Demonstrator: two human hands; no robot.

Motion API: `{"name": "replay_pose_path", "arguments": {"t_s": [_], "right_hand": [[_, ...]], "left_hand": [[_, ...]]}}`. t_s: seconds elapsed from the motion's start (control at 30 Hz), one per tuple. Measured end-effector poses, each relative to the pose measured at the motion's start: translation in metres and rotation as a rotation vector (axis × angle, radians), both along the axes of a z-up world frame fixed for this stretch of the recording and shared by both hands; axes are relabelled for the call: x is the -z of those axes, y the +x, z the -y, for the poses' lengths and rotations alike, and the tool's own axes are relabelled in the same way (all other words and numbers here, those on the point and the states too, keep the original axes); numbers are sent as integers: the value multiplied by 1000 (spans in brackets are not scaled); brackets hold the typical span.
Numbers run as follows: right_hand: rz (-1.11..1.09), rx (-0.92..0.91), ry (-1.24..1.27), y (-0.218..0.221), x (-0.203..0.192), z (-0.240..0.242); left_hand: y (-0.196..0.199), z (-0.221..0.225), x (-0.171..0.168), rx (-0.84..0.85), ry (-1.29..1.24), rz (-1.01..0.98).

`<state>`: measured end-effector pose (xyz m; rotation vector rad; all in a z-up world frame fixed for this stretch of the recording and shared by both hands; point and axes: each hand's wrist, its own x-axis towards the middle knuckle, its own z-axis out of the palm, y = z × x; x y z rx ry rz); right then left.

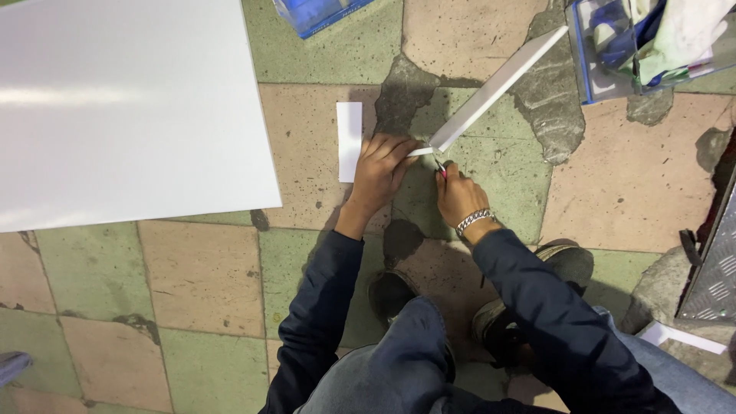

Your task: Cutting paper strips with scissors and using a hot glue gun to attach them to a blue plastic container

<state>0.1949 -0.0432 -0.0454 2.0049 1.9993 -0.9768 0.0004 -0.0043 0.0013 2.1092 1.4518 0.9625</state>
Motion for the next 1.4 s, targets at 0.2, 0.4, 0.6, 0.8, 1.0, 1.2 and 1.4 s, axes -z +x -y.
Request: {"name": "replay_pose_path", "arguments": {"t_s": [0.2, 0.4, 0.6, 0.8, 1.0, 1.2, 1.4], "right_hand": [[-26, 10, -5, -1, -10, -1], [-1127, 739, -41, -38, -69, -1], [-1247, 371, 280, -39, -80, -52], [-1388, 425, -80, -67, -151, -74], [-1380, 550, 13, -90, -138, -79], [-1070, 638, 191, -109, -52, -100], [-839, 660, 343, -98, -65, -136]], "left_hand": [[-24, -3, 13, -209, -60, 230], [-41, -11, -96, -313, -285, 846], [-64, 11, -115, -211, -427, 699], [-57, 4, -153, -392, -425, 375], [-52, -5, -164, -733, -377, 346], [-81, -34, -81, -869, -417, 463], [-107, -40, -45, -385, -770, 759]]}}
